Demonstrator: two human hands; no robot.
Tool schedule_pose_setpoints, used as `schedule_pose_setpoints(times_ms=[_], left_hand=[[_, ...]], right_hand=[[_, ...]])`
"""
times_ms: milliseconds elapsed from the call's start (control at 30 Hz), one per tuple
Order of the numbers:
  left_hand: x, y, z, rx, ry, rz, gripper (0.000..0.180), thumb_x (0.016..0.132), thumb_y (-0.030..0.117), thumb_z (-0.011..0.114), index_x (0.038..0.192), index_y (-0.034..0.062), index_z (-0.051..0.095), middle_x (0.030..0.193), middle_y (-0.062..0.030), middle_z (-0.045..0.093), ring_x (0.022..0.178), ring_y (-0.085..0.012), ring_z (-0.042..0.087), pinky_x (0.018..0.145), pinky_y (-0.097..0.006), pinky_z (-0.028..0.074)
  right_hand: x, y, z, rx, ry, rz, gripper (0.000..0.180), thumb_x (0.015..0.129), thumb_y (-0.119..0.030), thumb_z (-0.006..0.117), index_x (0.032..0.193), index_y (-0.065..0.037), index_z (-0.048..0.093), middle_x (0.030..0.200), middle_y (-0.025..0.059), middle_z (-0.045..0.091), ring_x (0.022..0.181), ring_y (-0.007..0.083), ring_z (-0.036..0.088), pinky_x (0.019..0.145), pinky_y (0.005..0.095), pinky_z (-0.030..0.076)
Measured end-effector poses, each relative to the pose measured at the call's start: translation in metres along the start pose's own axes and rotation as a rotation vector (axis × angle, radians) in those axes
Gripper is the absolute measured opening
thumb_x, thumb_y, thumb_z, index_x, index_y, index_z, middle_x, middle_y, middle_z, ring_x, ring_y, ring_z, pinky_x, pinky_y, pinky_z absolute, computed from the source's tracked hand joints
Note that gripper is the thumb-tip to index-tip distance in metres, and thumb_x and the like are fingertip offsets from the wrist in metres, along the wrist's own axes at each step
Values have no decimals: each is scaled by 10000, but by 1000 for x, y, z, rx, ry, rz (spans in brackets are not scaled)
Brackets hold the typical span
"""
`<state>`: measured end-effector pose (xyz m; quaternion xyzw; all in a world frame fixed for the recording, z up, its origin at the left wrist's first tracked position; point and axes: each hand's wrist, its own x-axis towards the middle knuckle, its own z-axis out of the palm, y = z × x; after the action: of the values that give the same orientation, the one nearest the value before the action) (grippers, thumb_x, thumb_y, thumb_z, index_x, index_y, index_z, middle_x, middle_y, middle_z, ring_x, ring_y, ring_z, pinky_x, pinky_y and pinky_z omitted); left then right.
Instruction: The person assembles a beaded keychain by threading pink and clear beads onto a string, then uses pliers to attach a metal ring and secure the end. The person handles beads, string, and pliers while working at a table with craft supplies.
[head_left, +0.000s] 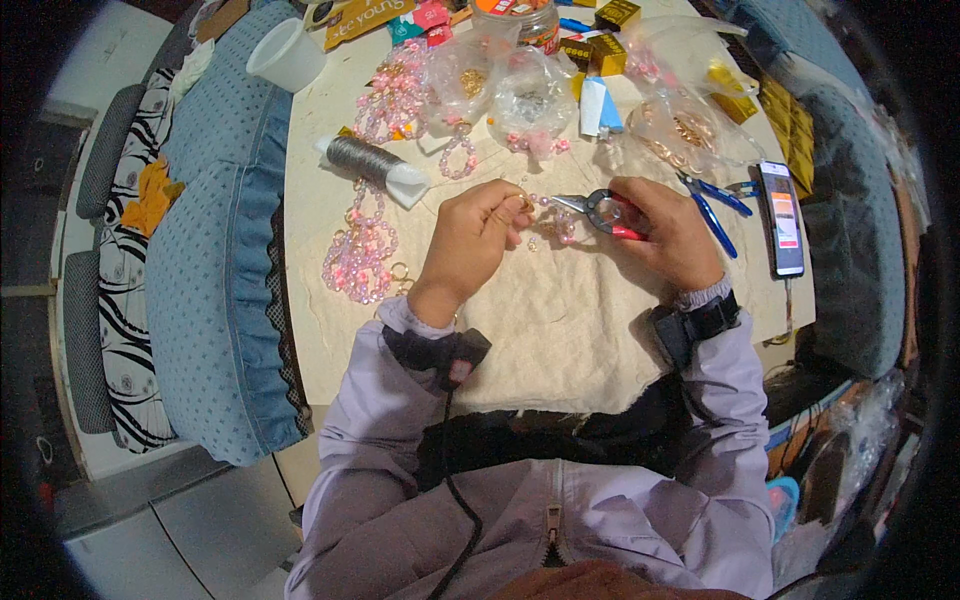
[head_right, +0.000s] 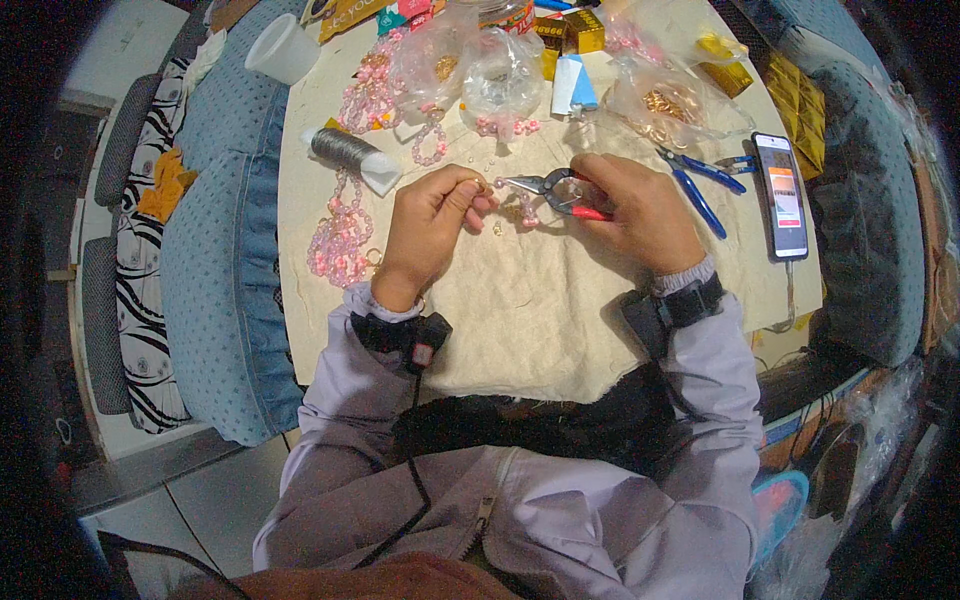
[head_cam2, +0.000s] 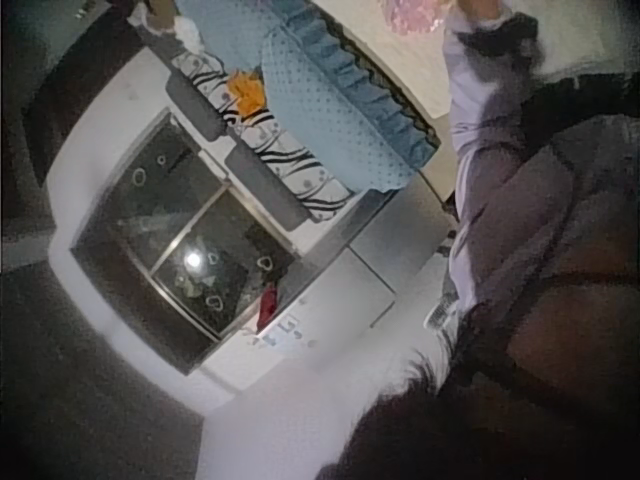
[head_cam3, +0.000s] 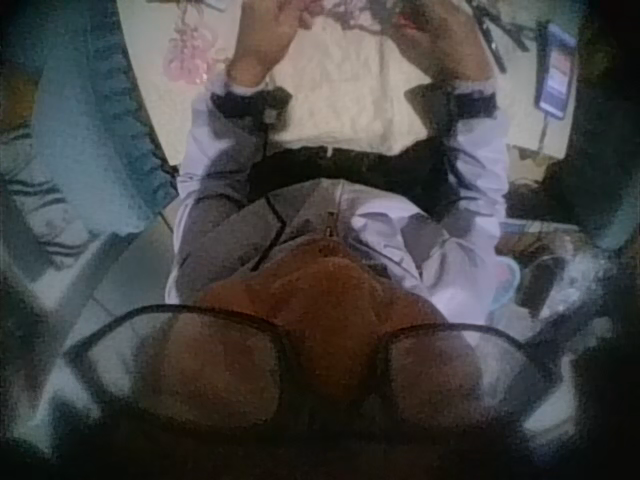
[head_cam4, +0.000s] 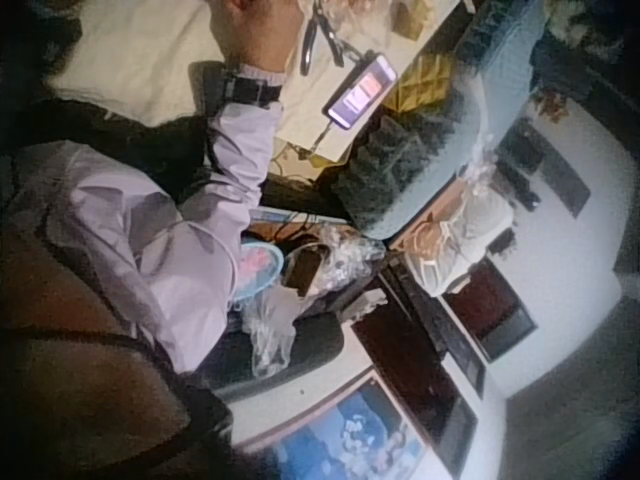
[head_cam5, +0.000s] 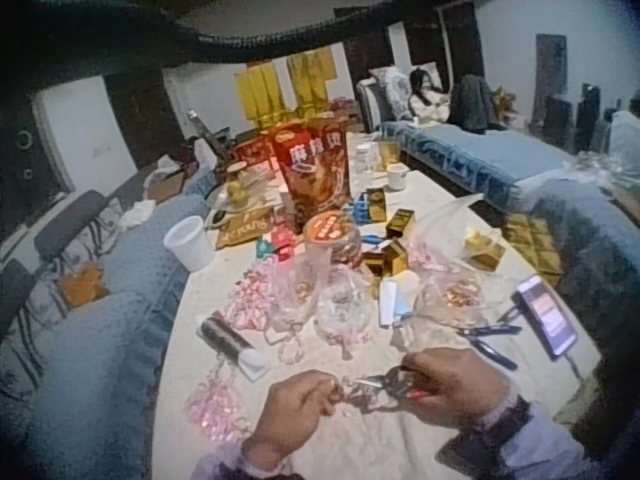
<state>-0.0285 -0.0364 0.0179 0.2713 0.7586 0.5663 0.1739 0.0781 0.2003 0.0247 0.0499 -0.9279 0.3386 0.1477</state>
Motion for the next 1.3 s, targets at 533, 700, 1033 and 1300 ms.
schedule_pose_setpoints(times_ms=[533,700,1033,1300], left_hand=[[9,-5,-3,-533,-205,-218,231,1012,107,483,1181,8,605,854,-86,686,686,-90,606,626,-215,486],[3,1,4,-374,-139,-210,173,976,129,601,1109,21,625,790,-35,661,642,-57,564,579,-190,443],[-2,6,7,225,37,111,101,870,56,703,955,2,693,773,-22,679,674,-61,604,596,-216,482],[-3,7,7,193,72,152,105,827,37,726,925,4,708,749,-41,677,674,-75,613,614,-228,496]], right_hand=[[1,-7,0,13,15,0,415,716,-113,762,1094,-60,600,930,142,658,821,331,661,694,384,520],[2,-6,1,20,-4,7,423,716,-133,773,1096,-66,600,896,131,647,788,322,653,670,382,511],[2,-6,3,-21,-2,-65,400,727,-174,785,1061,-56,602,828,121,629,723,310,633,625,388,489],[3,-8,2,-4,-7,-83,354,732,-143,767,1031,-58,598,766,104,605,687,291,619,599,387,473]])
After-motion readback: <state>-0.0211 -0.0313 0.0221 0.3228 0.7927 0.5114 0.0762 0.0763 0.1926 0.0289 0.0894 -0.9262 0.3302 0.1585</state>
